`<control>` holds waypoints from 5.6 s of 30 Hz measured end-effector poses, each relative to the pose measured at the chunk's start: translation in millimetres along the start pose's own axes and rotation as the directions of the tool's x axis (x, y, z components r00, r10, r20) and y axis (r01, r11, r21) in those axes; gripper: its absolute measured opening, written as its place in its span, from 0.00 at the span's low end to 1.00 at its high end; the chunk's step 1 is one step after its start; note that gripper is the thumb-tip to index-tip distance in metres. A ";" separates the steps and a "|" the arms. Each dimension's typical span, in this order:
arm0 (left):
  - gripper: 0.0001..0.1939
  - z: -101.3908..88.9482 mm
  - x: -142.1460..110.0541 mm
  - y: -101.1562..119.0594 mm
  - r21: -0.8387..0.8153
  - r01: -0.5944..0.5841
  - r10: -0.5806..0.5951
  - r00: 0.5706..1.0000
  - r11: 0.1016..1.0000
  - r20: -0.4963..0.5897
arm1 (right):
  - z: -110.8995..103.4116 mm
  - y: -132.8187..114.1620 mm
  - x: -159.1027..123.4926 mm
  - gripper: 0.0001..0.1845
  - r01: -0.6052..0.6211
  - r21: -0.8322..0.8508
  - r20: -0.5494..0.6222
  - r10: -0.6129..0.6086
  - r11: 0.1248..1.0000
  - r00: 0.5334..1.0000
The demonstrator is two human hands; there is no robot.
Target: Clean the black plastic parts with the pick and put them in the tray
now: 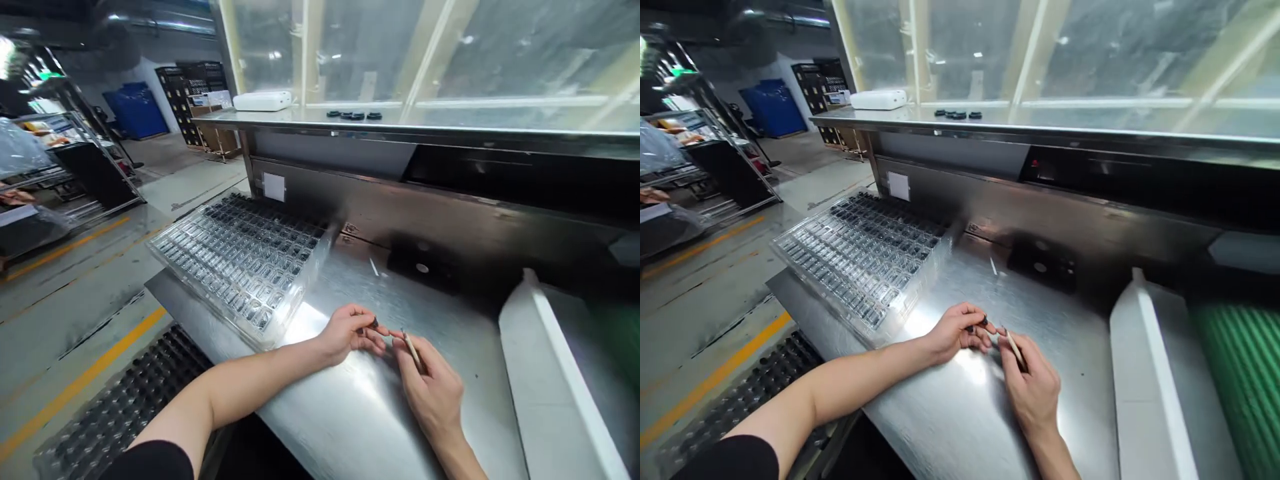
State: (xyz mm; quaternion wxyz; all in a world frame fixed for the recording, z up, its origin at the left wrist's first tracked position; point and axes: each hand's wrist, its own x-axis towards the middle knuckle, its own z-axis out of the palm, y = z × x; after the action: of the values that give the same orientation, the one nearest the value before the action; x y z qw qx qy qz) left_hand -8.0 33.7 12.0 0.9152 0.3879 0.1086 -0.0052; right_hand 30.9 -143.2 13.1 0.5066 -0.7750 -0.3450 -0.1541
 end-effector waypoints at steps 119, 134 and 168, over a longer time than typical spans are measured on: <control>0.30 -3.1 -0.4 3.9 0.562 -0.222 0.207 0.974 0.797 0.092 | 18.1 5.6 3.9 0.25 -0.404 0.394 0.022 0.431 0.826 0.902; 0.40 4.3 -11.5 15.1 0.493 -0.096 0.020 0.987 0.865 0.157 | 13.5 -6.7 5.6 0.24 -0.394 0.550 0.040 0.448 0.736 0.893; 0.31 7.0 -11.4 28.4 0.193 -0.024 0.010 0.997 0.981 0.078 | 4.0 -5.0 3.3 0.26 -0.427 0.288 0.006 0.444 0.857 0.896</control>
State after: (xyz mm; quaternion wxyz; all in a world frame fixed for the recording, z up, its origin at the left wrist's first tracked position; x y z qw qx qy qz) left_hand -15.1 47.7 39.2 0.8767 0.4754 0.0693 -0.0227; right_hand 29.3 -137.1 16.7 0.6437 -0.7475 -0.1636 -0.0080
